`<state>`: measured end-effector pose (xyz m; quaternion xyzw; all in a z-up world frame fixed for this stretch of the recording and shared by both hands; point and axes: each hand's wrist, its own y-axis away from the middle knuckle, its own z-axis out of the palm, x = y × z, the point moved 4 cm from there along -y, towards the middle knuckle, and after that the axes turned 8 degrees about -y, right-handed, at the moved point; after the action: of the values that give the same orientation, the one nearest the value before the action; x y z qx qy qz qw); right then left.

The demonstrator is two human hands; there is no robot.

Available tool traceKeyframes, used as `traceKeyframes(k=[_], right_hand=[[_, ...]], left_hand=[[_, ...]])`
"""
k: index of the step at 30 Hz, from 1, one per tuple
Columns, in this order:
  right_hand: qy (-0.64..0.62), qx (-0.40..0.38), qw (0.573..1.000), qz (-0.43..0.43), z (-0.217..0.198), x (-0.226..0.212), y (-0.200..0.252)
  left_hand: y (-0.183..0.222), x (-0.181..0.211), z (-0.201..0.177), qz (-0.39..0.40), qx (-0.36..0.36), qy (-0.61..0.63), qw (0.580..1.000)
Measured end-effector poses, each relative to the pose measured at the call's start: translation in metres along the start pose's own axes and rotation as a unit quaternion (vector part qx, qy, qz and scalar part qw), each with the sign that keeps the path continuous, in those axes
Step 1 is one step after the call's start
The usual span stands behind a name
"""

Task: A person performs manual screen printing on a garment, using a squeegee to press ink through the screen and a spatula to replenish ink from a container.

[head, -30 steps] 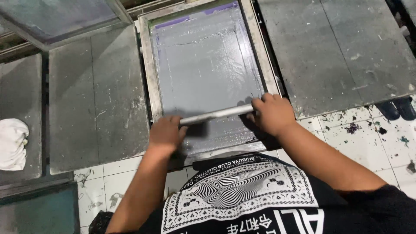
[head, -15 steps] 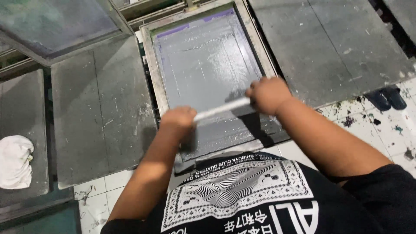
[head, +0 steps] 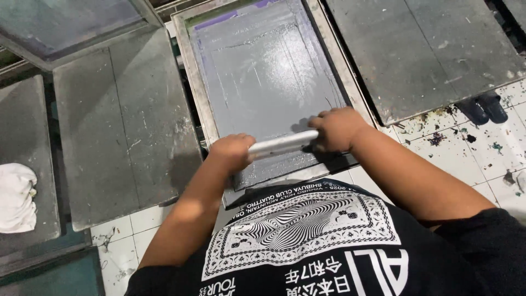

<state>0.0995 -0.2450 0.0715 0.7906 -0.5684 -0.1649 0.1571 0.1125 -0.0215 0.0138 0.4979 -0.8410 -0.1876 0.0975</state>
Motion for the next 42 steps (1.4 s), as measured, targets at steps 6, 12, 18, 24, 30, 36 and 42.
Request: traceKeyframes(k=[6, 12, 18, 24, 30, 36, 42], right_hand=[[0.008, 0.024, 0.999, -0.044, 0.013, -0.011, -0.015], [0.025, 0.149, 0.986, -0.074, -0.029, 0.004, -0.006], [0.058, 0.154, 0.985, -0.053, -0.012, -0.011, -0.017], [0.05, 0.158, 0.986, -0.029, -0.017, -0.006, -0.024], [-0.016, 0.132, 0.991, 0.004, -0.058, 0.039, -0.051], [0.1, 0.204, 0.973, -0.029, -0.107, 0.087, -0.131], [0.168, 0.213, 0.962, -0.042, -0.206, 0.072, -0.172]], left_hand=[[0.02, -0.013, -0.024, -0.02, -0.026, 0.171, 0.985], [0.038, -0.077, 0.014, -0.087, 0.257, 0.345, 0.899], [0.019, -0.036, -0.026, 0.037, 0.238, -0.041, 0.97], [-0.015, -0.022, -0.048, 0.04, 0.181, -0.076, 0.98], [-0.054, -0.023, -0.091, 0.035, 0.141, -0.183, 0.972], [-0.111, -0.057, -0.136, -0.051, 0.164, -0.181, 0.968], [-0.144, -0.121, -0.19, -0.14, 0.241, -0.21, 0.937]])
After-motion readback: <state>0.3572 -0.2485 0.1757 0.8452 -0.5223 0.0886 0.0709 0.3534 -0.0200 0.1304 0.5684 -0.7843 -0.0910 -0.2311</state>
